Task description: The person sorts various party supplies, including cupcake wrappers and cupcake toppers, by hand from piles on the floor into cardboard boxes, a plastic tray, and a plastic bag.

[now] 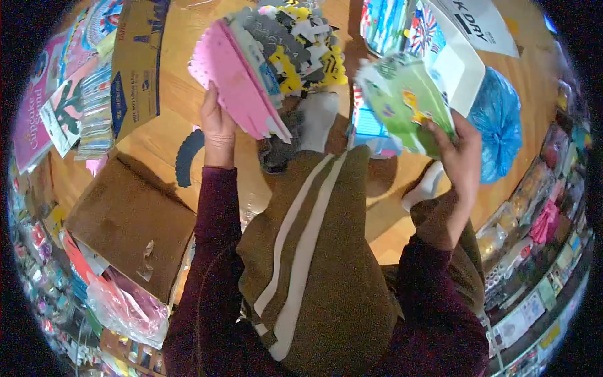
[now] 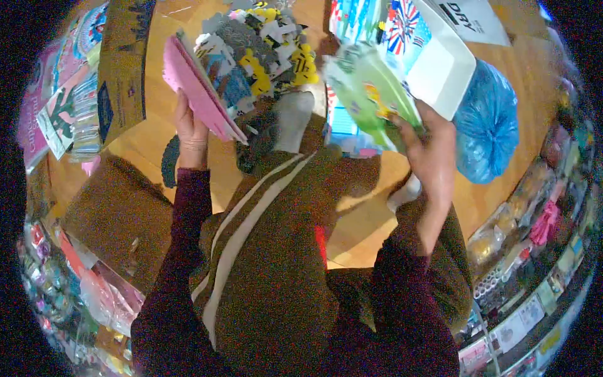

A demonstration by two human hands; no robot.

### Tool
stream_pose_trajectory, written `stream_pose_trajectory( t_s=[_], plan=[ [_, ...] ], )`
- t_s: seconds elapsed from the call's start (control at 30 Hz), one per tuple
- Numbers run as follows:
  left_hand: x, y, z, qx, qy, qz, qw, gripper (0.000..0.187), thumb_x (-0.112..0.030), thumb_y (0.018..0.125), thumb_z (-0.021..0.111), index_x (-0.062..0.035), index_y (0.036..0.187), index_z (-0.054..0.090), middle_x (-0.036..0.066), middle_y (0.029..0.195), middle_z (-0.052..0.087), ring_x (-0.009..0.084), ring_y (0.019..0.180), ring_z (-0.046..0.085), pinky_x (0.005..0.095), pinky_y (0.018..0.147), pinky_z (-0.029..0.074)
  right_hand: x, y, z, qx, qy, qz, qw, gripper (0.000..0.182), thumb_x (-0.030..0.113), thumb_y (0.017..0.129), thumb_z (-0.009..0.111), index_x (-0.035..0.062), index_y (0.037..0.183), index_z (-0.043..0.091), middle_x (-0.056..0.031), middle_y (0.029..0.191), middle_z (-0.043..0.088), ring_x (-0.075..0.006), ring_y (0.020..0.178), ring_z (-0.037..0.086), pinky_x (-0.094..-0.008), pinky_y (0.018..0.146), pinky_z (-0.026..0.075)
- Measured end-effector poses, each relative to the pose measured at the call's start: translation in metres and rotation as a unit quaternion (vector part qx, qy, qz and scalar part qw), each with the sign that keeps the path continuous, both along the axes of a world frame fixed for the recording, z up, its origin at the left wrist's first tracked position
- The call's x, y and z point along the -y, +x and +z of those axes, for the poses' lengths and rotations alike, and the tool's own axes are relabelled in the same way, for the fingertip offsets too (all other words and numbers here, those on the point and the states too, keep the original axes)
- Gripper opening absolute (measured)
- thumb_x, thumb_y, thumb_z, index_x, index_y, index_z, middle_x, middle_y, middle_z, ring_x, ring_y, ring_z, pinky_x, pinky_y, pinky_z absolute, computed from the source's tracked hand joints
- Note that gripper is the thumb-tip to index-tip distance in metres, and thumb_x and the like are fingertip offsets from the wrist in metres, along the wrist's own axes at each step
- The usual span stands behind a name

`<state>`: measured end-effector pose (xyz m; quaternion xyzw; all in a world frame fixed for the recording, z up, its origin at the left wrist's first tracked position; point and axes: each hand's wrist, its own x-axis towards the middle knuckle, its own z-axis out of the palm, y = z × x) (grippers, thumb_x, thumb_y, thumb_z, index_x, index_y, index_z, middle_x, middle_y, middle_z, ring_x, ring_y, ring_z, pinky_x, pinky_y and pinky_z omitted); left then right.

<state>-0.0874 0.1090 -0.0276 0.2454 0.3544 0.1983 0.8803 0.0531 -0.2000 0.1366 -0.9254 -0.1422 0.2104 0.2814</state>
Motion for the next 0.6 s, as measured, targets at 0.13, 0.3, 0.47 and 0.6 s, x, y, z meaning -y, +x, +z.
stream_pose_trajectory(
  t_s=[0.13,0.3,0.47,0.6],
  plan=[
    [-0.001,-0.008,-0.017,0.043,-0.013,-0.013,0.999,0.038,-0.024,0.09,0.039,-0.0003,0.12,0.039,0.011,0.118,0.047,0.023,0.106,0.047,0.0364,0.094,0.035,0.04,-0.016,-0.014,0.077,-0.092,0.009,0.993,0.032,0.017,0.073,0.061,0.0006,0.1,0.056,-0.0191,0.082,0.061,-0.0308,0.077,0.06,-0.036,0.067,0.046],
    [0.004,-0.014,-0.023,0.104,-0.068,-0.03,0.992,0.037,-0.022,0.089,0.041,-0.0005,0.119,0.04,0.011,0.118,0.047,0.0223,0.107,0.046,0.0361,0.094,0.034,0.031,-0.027,-0.052,-0.038,-0.273,0.002,0.961,0.024,0.023,0.072,0.06,0.003,0.086,0.057,-0.0224,0.078,0.058,-0.0373,0.077,0.056,-0.0438,0.066,0.044],
    [-0.006,-0.021,-0.026,0.08,-0.057,-0.049,0.994,0.037,-0.021,0.089,0.042,-0.0005,0.119,0.04,0.01,0.117,0.049,0.0216,0.107,0.046,0.036,0.094,0.034,0.04,-0.021,-0.071,-0.03,-0.216,-0.049,0.975,0.026,0.016,0.07,0.064,-0.0017,0.088,0.058,-0.0185,0.076,0.061,-0.0303,0.07,0.059,-0.0366,0.064,0.045],
    [-0.009,-0.019,-0.025,0.111,-0.055,-0.058,0.991,0.036,-0.021,0.089,0.042,0.0001,0.117,0.042,0.01,0.116,0.049,0.0218,0.106,0.047,0.0358,0.094,0.034,0.071,-0.014,-0.079,-0.047,-0.089,-0.094,0.991,0.024,0.013,0.072,0.061,-0.0024,0.09,0.058,-0.0201,0.08,0.061,-0.0309,0.075,0.06,-0.0369,0.067,0.045]
  ],
)
